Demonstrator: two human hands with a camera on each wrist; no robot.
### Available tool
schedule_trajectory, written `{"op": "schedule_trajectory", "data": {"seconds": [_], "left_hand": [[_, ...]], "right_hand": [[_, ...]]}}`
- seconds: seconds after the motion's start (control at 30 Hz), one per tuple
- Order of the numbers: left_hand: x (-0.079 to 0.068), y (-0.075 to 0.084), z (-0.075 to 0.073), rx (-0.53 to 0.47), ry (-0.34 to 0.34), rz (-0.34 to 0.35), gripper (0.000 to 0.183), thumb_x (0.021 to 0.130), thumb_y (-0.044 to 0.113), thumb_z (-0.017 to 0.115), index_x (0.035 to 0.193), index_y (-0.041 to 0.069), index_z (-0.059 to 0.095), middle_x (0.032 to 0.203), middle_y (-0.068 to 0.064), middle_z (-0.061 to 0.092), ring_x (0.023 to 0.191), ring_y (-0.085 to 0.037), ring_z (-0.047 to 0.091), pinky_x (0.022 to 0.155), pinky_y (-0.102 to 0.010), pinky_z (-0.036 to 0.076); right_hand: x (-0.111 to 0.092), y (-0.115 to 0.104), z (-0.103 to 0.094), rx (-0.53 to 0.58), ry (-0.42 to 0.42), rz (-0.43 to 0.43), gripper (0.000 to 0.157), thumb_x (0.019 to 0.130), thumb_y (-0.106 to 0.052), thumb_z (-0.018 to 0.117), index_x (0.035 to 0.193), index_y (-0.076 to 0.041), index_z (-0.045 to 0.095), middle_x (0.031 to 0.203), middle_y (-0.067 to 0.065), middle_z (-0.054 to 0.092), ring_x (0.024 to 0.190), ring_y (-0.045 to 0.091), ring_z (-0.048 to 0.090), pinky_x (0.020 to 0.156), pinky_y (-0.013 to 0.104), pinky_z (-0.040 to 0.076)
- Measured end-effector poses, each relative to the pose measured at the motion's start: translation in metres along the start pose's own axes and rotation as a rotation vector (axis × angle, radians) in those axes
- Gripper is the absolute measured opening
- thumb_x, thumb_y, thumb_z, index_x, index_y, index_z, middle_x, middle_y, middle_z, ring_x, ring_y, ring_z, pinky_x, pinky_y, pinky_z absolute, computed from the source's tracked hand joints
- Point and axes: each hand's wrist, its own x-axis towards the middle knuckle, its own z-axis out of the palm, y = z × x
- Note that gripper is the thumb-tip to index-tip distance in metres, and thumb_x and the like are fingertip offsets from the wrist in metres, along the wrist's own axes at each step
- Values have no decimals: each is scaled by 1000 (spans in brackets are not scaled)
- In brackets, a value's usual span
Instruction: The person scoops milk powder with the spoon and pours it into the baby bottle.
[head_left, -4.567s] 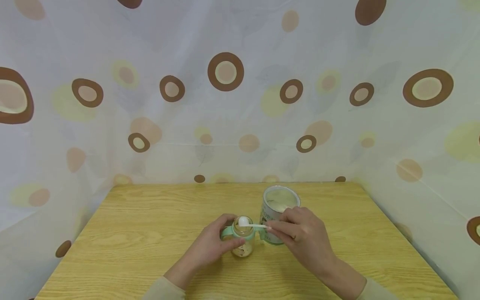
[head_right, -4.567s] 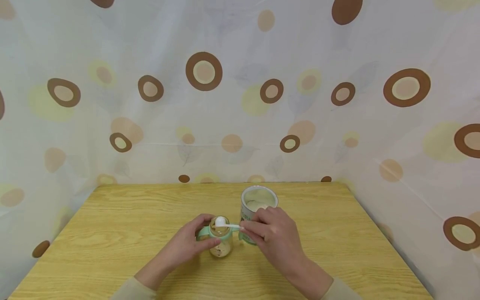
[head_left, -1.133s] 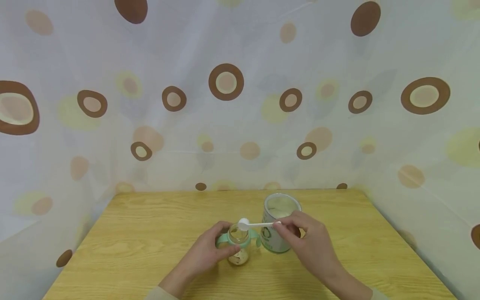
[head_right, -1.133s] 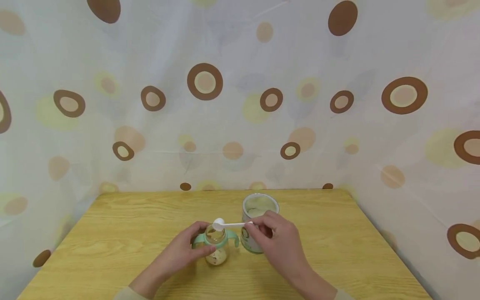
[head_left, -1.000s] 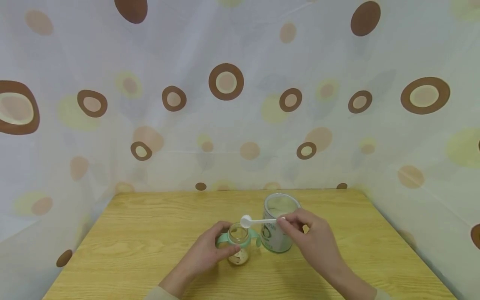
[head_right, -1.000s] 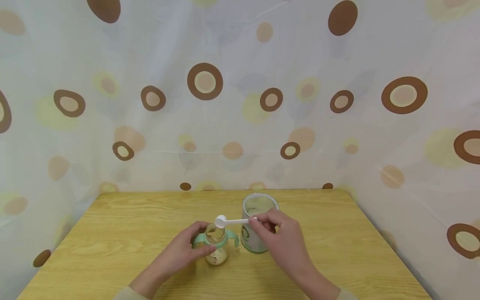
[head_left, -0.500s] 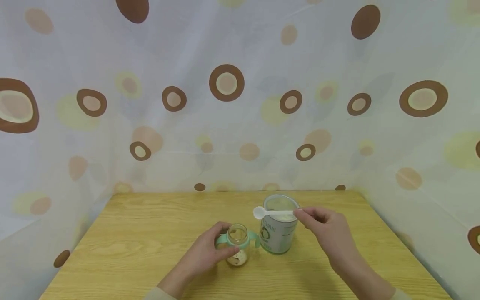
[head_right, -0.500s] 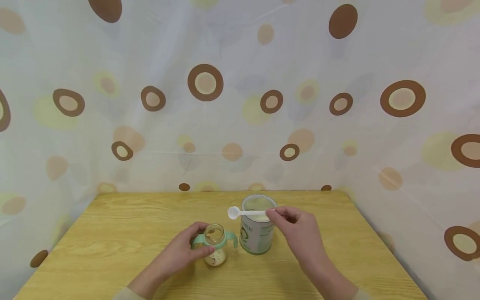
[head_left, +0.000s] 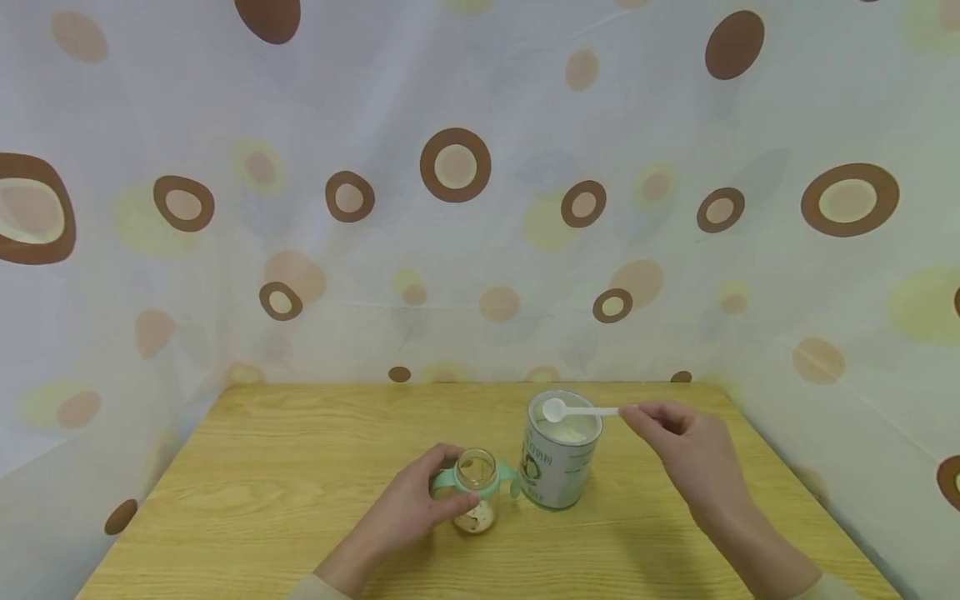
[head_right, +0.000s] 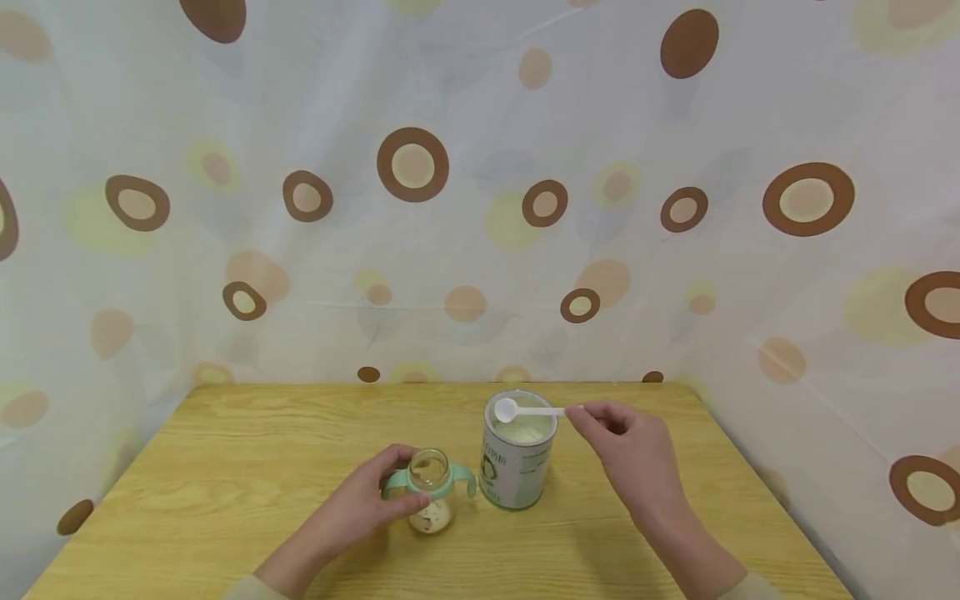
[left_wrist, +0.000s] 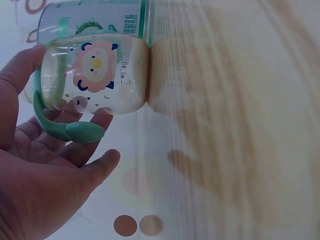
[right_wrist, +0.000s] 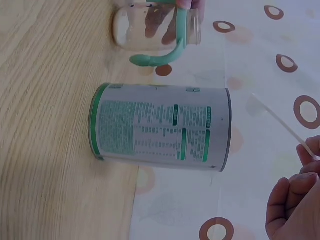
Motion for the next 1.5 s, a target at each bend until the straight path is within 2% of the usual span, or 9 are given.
{"op": "schedule_trajectory", "data": {"seconds": [0.07, 0.17, 0.33, 0.53, 0.7, 0.87, 1.07, 1.33, 1.5], "left_hand": [[0, 0, 0, -5, -4, 1, 57, 100, 41, 85, 146, 17, 64, 147, -4, 67, 133, -29, 63, 114, -62, 49], [0, -1, 1, -5, -2, 1, 57, 100, 41, 85, 146, 16, 64, 146, -4, 67, 133, -29, 63, 114, -62, 49], [0, -2, 1, 3, -2, 4, 57, 100, 42, 85, 146, 15, 64, 146, -4, 68, 134, -30, 62, 115, -63, 47], [0, -1, 0, 15, -2, 7, 59, 100, 43, 84, 147, 14, 63, 146, -4, 67, 135, -32, 62, 115, -64, 47], [1, 0, 0, 2, -9, 6, 59, 100, 42, 85, 147, 14, 63, 145, -5, 68, 132, -30, 63, 114, -63, 48], [0, 0, 0, 7, -8, 5, 59, 100, 42, 84, 147, 13, 63, 147, -6, 67, 135, -31, 62, 115, -63, 47], [0, 0, -1, 4, -13, 2, 59, 101, 42, 84, 147, 13, 63, 147, -6, 67, 135, -32, 62, 114, -63, 48], [0, 0, 0, -1, -9, -12, 59, 100, 43, 84, 147, 15, 63, 149, -6, 66, 139, -35, 59, 117, -65, 45], [0, -1, 0, -6, -16, -8, 59, 101, 42, 84, 148, 15, 62, 149, -6, 66, 135, -32, 62, 114, -63, 48]], "right_hand": [[2, 3, -2, -62, 27, -52, 52, 104, -57, 75, 125, -10, 81, 117, 0, 76, 107, 18, 59, 84, 26, 51], [5, 5, -2, -153, 71, -162, 44, 106, -51, 75, 122, -11, 83, 101, 1, 74, 90, 17, 58, 71, 27, 49], [9, 7, 2, -268, 133, -346, 25, 106, -35, 79, 108, -12, 84, 76, -1, 57, 69, 14, 49, 59, 28, 40], [15, 8, 9, -427, 215, -517, 10, 101, -25, 84, 99, -15, 86, 70, -9, 50, 63, 12, 46, 56, 29, 37], [21, 10, 13, -513, 233, -627, 4, 96, -22, 88, 93, -19, 86, 70, -13, 45, 63, 7, 43, 52, 28, 34], [25, 9, 19, -567, 238, -713, 9, 93, -18, 90, 88, -23, 85, 70, -16, 43, 65, 5, 42, 51, 27, 34], [29, 10, 23, -582, 232, -797, 12, 89, -14, 94, 85, -22, 85, 70, -19, 42, 64, 3, 40, 51, 25, 33], [36, 12, 20, -594, 142, -842, 9, 88, -13, 94, 90, -20, 88, 71, -19, 51, 62, 0, 43, 51, 24, 38], [43, 14, 17, -590, 94, -876, 9, 89, -14, 94, 90, -21, 89, 72, -20, 55, 61, -1, 44, 51, 24, 39]]}}
